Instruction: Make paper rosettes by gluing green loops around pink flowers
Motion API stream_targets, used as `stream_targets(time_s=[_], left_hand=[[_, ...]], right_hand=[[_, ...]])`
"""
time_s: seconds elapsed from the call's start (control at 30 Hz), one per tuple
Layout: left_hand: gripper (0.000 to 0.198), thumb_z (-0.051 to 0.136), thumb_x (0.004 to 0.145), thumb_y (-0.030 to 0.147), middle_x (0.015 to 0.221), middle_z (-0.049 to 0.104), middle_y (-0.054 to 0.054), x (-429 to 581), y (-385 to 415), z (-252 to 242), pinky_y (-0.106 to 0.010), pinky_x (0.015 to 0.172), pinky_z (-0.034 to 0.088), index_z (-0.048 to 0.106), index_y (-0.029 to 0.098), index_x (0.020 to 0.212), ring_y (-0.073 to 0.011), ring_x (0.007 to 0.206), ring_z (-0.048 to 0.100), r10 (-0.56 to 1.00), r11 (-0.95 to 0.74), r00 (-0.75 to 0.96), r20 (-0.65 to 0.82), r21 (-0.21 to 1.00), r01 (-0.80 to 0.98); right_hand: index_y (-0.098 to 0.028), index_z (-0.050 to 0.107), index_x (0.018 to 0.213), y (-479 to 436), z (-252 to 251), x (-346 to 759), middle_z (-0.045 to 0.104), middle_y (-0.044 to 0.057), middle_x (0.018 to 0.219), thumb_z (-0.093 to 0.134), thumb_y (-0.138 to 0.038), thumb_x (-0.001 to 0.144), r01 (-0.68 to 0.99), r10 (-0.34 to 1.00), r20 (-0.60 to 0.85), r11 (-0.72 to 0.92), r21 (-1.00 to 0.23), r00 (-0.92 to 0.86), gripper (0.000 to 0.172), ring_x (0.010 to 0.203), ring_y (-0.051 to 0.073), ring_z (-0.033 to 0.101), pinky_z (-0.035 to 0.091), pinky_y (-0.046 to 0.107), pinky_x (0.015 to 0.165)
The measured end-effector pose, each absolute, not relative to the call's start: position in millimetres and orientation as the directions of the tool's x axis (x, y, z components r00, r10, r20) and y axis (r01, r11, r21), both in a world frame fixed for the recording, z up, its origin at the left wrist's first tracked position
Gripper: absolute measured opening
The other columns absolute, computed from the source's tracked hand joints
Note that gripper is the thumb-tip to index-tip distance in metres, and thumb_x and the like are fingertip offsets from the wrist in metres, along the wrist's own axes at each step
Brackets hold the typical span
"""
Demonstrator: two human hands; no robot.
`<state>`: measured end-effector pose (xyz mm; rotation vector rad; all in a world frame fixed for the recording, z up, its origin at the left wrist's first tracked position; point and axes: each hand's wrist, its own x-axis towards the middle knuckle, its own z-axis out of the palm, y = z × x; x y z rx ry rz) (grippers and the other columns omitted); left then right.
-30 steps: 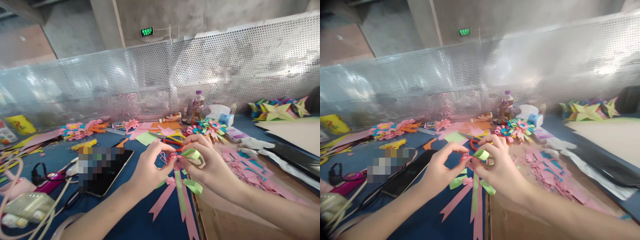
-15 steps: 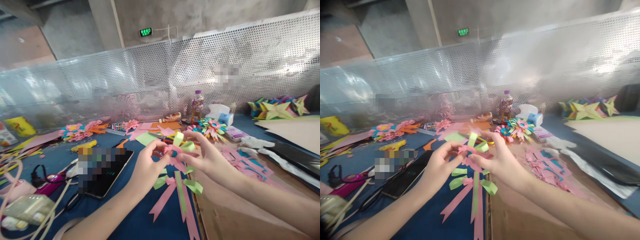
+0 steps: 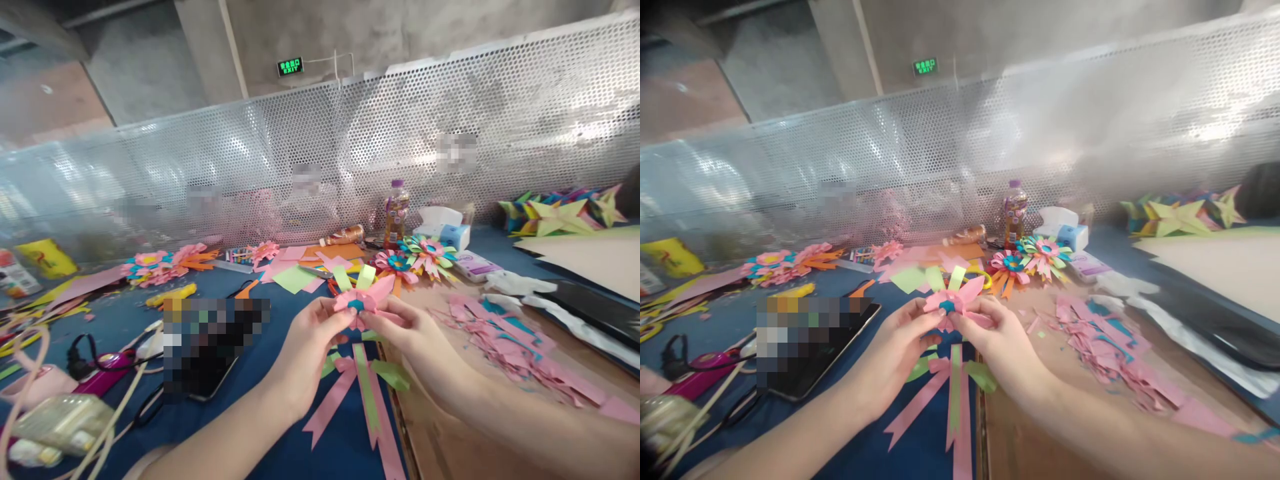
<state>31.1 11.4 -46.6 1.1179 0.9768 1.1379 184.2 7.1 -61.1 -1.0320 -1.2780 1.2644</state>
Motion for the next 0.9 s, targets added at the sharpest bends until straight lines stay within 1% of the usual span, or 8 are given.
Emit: stream_targets(time_s=[0.1,0.17,0.3,0.43,0.57,0.7,0.83,0.9], left_hand=[[0.023,0.063,0.079,0.035,0.102,0.065,-0.006,26.4,14.8,-42.5,-0.028,0.076,0.046,0.063,0.019,0.095,-0.0178,0.092,0.059,0.979,-0.043,0.197,0.052,0.998,-0.048],[0.027,0.062,0.08,0.036,0.106,0.065,-0.007,23.8,17.3,-38.9,-0.029,0.08,0.046,0.063,0.019,0.1,-0.0191,0.097,0.059,0.976,-0.089,0.197,0.09,0.996,-0.016],[0.024,0.068,0.075,0.036,0.097,0.067,-0.005,21.0,20.0,-35.4,-0.028,0.08,0.046,0.064,0.017,0.09,-0.0179,0.093,0.06,0.984,-0.136,0.126,0.128,0.989,0.05],[0.022,0.067,0.075,0.035,0.092,0.067,-0.005,20.8,19.0,-35.4,-0.028,0.079,0.046,0.065,0.017,0.086,-0.0191,0.091,0.061,0.977,-0.183,0.14,0.164,0.974,0.132],[0.022,0.067,0.074,0.035,0.09,0.068,-0.006,21.2,17.3,-33.9,-0.029,0.078,0.045,0.065,0.016,0.084,-0.0202,0.089,0.061,0.977,-0.192,0.128,0.17,0.964,0.181],[0.021,0.067,0.074,0.034,0.088,0.068,-0.006,20.4,17.0,-32.0,-0.03,0.079,0.045,0.065,0.016,0.083,-0.0206,0.088,0.062,0.975,-0.203,0.129,0.178,0.955,0.218],[0.022,0.067,0.075,0.035,0.09,0.068,-0.007,19.2,17.7,-32.6,-0.032,0.079,0.045,0.067,0.015,0.085,-0.0215,0.088,0.061,0.973,-0.206,0.15,0.173,0.948,0.242],[0.023,0.066,0.075,0.037,0.091,0.068,-0.007,19.1,18.5,-33.3,-0.032,0.08,0.045,0.067,0.016,0.085,-0.0215,0.089,0.061,0.975,-0.192,0.159,0.157,0.953,0.236]], right_hand=[[-0.02,0.066,0.082,11.4,-63.3,188.6,0.066,0.008,0.102,0.065,-0.049,0.074,0.027,0.985,0.142,0.145,-0.989,-0.093,0.031,0.101,0.027,0.06,0.047,0.043,0.089],[-0.021,0.068,0.083,14.1,-65.4,191.1,0.065,0.007,0.102,0.064,-0.049,0.076,0.086,0.979,0.177,0.186,-0.979,-0.104,0.029,0.106,0.028,0.058,0.047,0.044,0.089],[-0.023,0.068,0.082,17.2,-67.6,193.4,0.062,0.006,0.103,0.061,-0.051,0.078,0.153,0.955,0.265,0.285,-0.946,-0.135,0.029,0.11,0.028,0.054,0.046,0.047,0.09],[-0.024,0.069,0.085,17.2,-66.3,193.5,0.057,0.007,0.107,0.059,-0.047,0.081,0.173,0.921,0.35,0.378,-0.909,-0.169,0.025,0.112,0.027,0.051,0.046,0.048,0.092],[-0.024,0.07,0.085,16.5,-65.0,194.0,0.054,0.007,0.108,0.058,-0.043,0.083,0.203,0.916,0.352,0.388,-0.899,-0.191,0.022,0.11,0.026,0.05,0.049,0.046,0.089],[-0.027,0.071,0.087,18.3,-63.8,195.5,0.052,0.005,0.111,0.058,-0.043,0.083,0.215,0.909,0.357,0.401,-0.89,-0.217,0.022,0.108,0.023,0.05,0.053,0.038,0.08],[-0.027,0.071,0.089,20.6,-62.6,197.1,0.053,0.006,0.109,0.059,-0.044,0.082,0.305,0.912,0.365,0.407,-0.861,-0.188,0.022,0.099,0.021,0.054,0.053,0.036,0.074],[-0.026,0.071,0.089,20.9,-62.8,197.8,0.054,0.006,0.108,0.058,-0.045,0.082,0.313,0.908,0.378,0.417,-0.853,-0.179,0.024,0.098,0.022,0.054,0.053,0.037,0.072]])
